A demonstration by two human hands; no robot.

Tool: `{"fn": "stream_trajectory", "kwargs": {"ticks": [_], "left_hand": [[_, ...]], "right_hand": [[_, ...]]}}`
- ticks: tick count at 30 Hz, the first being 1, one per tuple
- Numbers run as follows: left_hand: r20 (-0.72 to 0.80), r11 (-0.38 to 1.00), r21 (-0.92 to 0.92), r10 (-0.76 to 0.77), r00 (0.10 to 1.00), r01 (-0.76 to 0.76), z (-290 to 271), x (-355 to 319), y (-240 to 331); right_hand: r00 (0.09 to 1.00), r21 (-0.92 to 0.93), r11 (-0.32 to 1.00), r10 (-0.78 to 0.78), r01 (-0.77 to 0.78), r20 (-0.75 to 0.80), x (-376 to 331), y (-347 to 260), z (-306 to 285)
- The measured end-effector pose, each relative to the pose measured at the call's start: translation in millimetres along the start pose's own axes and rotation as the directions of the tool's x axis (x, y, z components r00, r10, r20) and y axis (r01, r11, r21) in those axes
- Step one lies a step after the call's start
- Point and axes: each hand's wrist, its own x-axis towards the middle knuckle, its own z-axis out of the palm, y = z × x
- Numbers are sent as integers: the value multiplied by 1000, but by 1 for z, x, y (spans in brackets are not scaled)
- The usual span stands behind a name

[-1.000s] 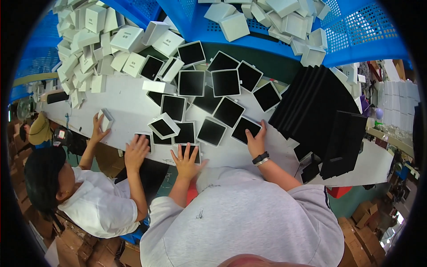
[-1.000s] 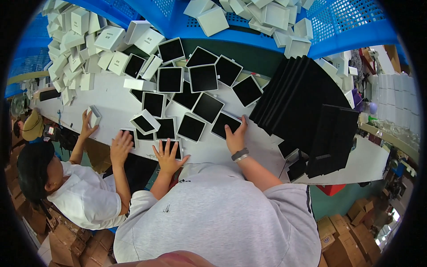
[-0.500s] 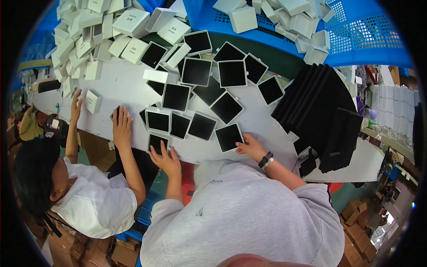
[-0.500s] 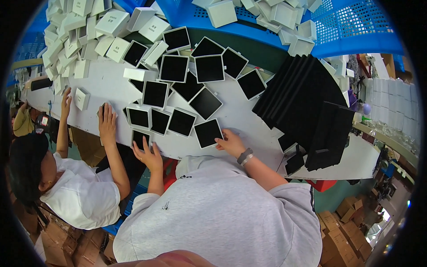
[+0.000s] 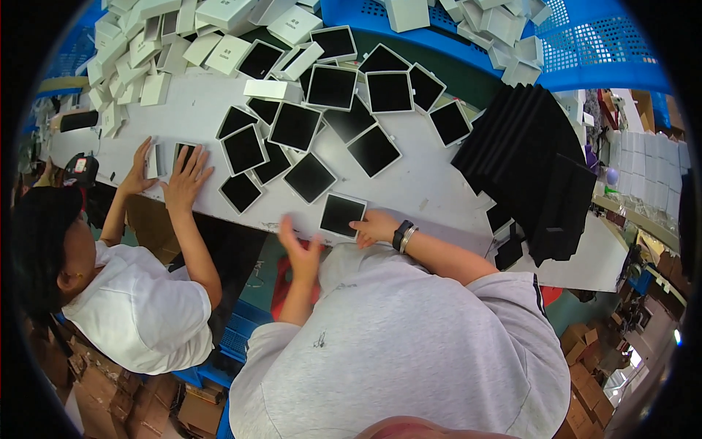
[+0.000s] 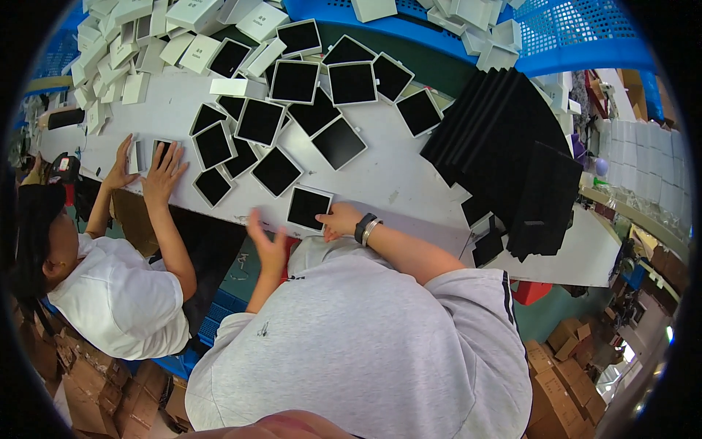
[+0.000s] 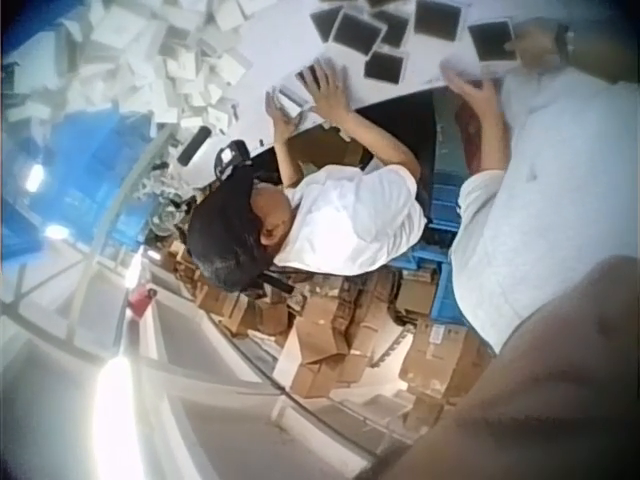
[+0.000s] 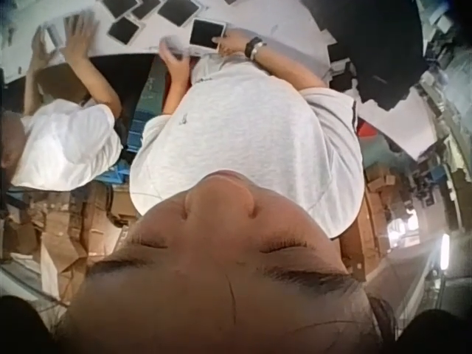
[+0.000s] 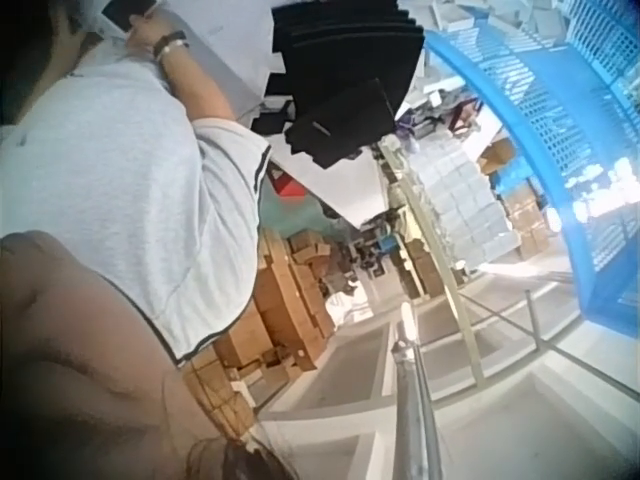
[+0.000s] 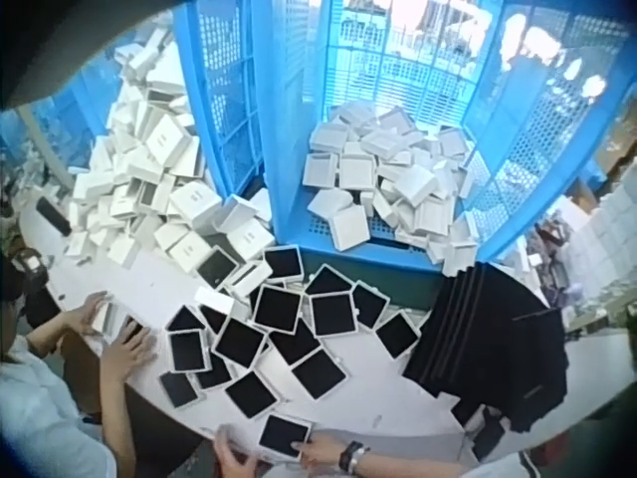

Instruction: Assembling small jewelry boxes by placing black foam inserts into white paper box bases.

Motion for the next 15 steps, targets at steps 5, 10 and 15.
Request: {"fn": "stream_trajectory", "kwargs": {"ticks": [5,10,15], "left_hand": [[293,824,444,238,926,-352,22,-5,37],[303,681,571,343,889,-458,2,27,-1],[394,592,614,342,853,-521,-17,39,16]], "right_hand": [[923,-425,827,-381,369,60,7,-3,21],[529,-811,503,-795,300,-297,-29,-23,10],[104,-979,202,-974,17,-199,-47,-43,-40]]}}
